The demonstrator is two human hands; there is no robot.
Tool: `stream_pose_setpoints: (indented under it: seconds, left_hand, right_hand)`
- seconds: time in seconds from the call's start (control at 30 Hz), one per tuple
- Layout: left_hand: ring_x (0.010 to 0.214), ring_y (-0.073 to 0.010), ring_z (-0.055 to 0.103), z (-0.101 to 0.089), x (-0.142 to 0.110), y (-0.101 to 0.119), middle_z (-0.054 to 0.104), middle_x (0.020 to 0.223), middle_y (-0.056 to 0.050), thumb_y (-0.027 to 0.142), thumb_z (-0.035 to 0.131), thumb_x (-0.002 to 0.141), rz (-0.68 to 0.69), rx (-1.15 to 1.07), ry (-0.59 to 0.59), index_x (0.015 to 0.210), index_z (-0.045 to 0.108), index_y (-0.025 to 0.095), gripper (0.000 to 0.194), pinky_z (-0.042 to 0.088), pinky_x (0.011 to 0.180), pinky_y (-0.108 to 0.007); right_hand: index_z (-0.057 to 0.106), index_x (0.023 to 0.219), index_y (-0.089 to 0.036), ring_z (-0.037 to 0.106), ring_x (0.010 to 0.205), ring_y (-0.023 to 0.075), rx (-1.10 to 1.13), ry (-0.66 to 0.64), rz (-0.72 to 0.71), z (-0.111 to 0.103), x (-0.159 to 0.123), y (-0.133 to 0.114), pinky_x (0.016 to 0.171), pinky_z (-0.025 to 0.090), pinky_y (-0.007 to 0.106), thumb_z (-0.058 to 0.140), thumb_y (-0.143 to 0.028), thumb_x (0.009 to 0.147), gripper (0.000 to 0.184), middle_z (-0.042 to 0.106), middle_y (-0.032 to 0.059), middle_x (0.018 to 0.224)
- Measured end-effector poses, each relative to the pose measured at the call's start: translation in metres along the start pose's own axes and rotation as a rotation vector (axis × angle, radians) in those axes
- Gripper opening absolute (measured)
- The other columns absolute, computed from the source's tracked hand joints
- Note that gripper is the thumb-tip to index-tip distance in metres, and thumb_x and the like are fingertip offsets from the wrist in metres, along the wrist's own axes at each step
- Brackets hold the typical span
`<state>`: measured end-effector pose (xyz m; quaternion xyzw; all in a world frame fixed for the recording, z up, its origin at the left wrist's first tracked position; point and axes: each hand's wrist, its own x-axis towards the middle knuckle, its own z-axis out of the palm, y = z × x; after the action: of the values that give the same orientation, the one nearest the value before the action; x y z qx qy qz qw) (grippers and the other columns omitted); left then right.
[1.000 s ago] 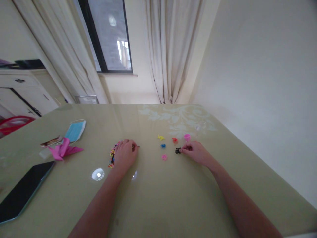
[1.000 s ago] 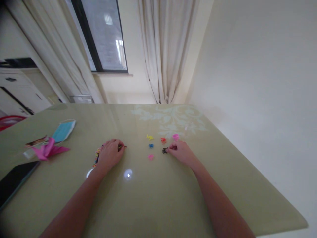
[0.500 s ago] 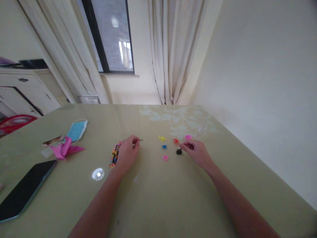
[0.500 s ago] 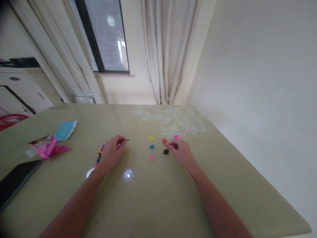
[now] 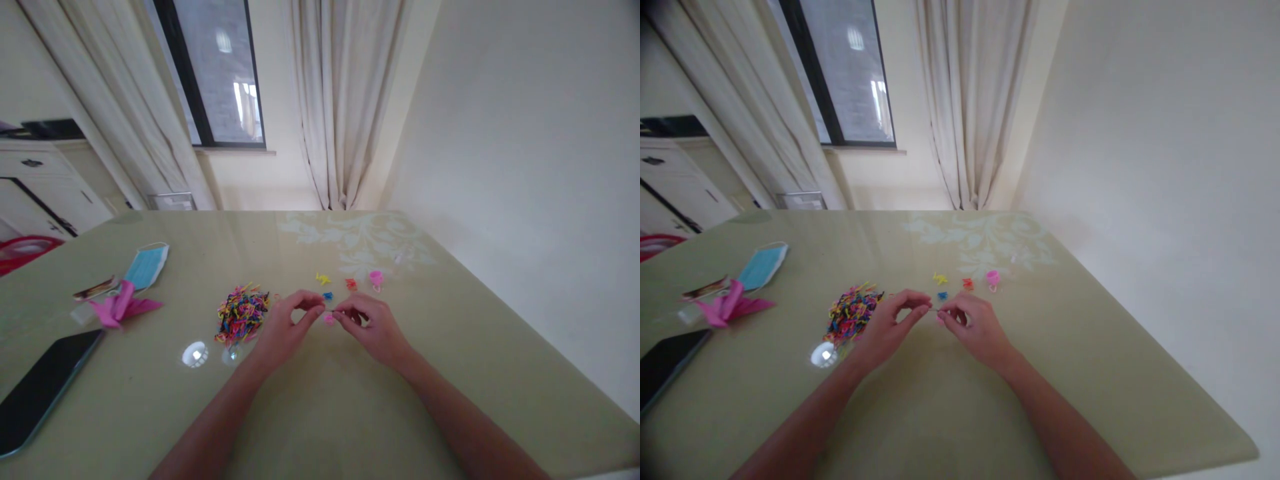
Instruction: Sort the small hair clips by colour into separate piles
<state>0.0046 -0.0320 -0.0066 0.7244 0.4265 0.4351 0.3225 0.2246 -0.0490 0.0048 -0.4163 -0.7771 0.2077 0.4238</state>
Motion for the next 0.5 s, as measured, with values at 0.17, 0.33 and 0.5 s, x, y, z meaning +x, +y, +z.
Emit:
stream_pose_setpoints:
  seconds: [0.17,0.33,0.5]
  left_hand:
    - [0.105,-0.0288,0.07,-0.029,0.004,-0.016,0.078,0.111,-0.011,0.033,0.056,0.102,-0.076,0.516,0.111,0.109,0.077,0.019,0.027,0.052,0.1,-0.046]
    - [0.123,-0.0408,0.061,-0.048,0.001,-0.029,0.073,0.122,-0.015,0.034,0.055,0.102,-0.284,0.999,-0.017,0.117,0.078,0.02,0.031,0.045,0.106,-0.059]
    - [0.12,-0.0369,0.062,-0.051,0.004,-0.029,0.075,0.118,-0.012,0.034,0.049,0.104,-0.341,1.017,-0.079,0.107,0.079,0.023,0.033,0.045,0.104,-0.053]
  right_hand:
    - [0.081,0.096,-0.023,0.057,0.063,0.0131,0.024,0.219,-0.133,-0.015,0.0,-0.006,0.056,0.046,0.026,0.077,-0.026,0.095,0.006,0.073,0.0021,0.079]
    - [0.084,0.097,-0.026,0.06,0.066,0.0133,0.055,0.325,-0.217,-0.026,0.0,-0.013,0.054,0.047,0.026,0.082,-0.019,0.09,0.009,0.073,0.0028,0.082]
    - [0.085,0.099,-0.027,0.06,0.067,0.013,0.062,0.338,-0.234,-0.029,0.001,-0.009,0.054,0.047,0.025,0.082,-0.015,0.089,0.016,0.071,0.0024,0.082]
